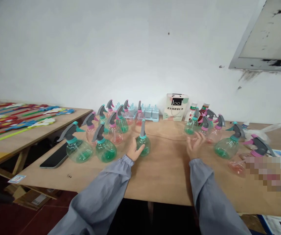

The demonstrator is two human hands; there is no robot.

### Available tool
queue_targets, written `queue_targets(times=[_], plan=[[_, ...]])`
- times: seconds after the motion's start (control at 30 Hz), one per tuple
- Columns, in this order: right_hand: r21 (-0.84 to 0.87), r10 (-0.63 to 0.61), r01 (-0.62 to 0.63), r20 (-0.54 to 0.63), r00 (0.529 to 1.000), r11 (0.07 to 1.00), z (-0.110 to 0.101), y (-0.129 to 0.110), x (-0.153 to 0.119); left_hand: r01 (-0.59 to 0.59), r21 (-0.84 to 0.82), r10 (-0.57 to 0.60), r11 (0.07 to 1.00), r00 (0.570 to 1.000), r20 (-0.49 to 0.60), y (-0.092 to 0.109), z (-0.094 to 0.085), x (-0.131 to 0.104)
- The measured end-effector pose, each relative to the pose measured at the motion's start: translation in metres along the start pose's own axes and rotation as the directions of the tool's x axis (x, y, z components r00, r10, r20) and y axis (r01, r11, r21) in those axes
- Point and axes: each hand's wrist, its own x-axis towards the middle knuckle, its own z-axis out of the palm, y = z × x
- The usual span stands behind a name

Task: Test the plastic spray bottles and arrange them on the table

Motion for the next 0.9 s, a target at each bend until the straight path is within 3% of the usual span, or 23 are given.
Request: queue_targets(times=[0.07,0.1,0.17,0.27,0.37,0.47,0.57,0.7,0.77,0.9], plan=[[0.203,-0.104,0.055,0.24,0.965,0.978,0.009,-0.033,-0.01,-0.026,0.01,0.025,1.0,0.999,0.023,0.003,0.007,-0.005],[0.331,-0.15,0.018,0.379,0.913,0.943,0.014,-0.052,-0.015,-0.042,0.021,0.041,0.999,0.998,0.045,0.005,0.011,-0.007],[0.49,-0.17,-0.147,0.545,0.821,0.859,0.026,-0.088,-0.024,-0.076,0.047,0.071,0.996,0.992,0.101,0.01,0.018,-0.013],[0.575,-0.141,-0.36,0.648,0.748,0.734,0.042,-0.127,-0.032,-0.11,0.079,0.098,0.991,0.984,0.148,0.018,0.024,-0.02],[0.59,-0.06,-0.455,0.651,0.756,0.667,0.053,-0.141,-0.034,-0.123,0.081,0.109,0.989,0.981,0.162,0.02,0.023,-0.024],[0.594,-0.006,-0.475,0.629,0.777,0.649,0.054,-0.137,-0.032,-0.12,0.032,0.116,0.992,0.986,0.117,0.016,0.02,-0.011],[0.595,-0.033,-0.453,0.629,0.777,0.664,0.047,-0.131,-0.03,-0.054,-0.003,0.053,0.999,0.994,-0.095,0.009,0.017,0.027],[0.59,-0.056,-0.444,0.64,0.766,0.674,0.038,-0.129,-0.028,0.144,0.093,-0.109,0.985,0.947,-0.303,0.006,0.018,0.101],[0.587,-0.052,-0.453,0.647,0.761,0.671,0.035,-0.13,-0.028,0.23,0.151,-0.173,0.961,0.932,-0.317,0.005,0.021,0.136],[0.575,-0.081,-0.457,0.676,0.732,0.678,0.031,-0.133,-0.027,0.301,0.238,-0.257,0.924,0.946,-0.199,0.003,0.025,0.188]])
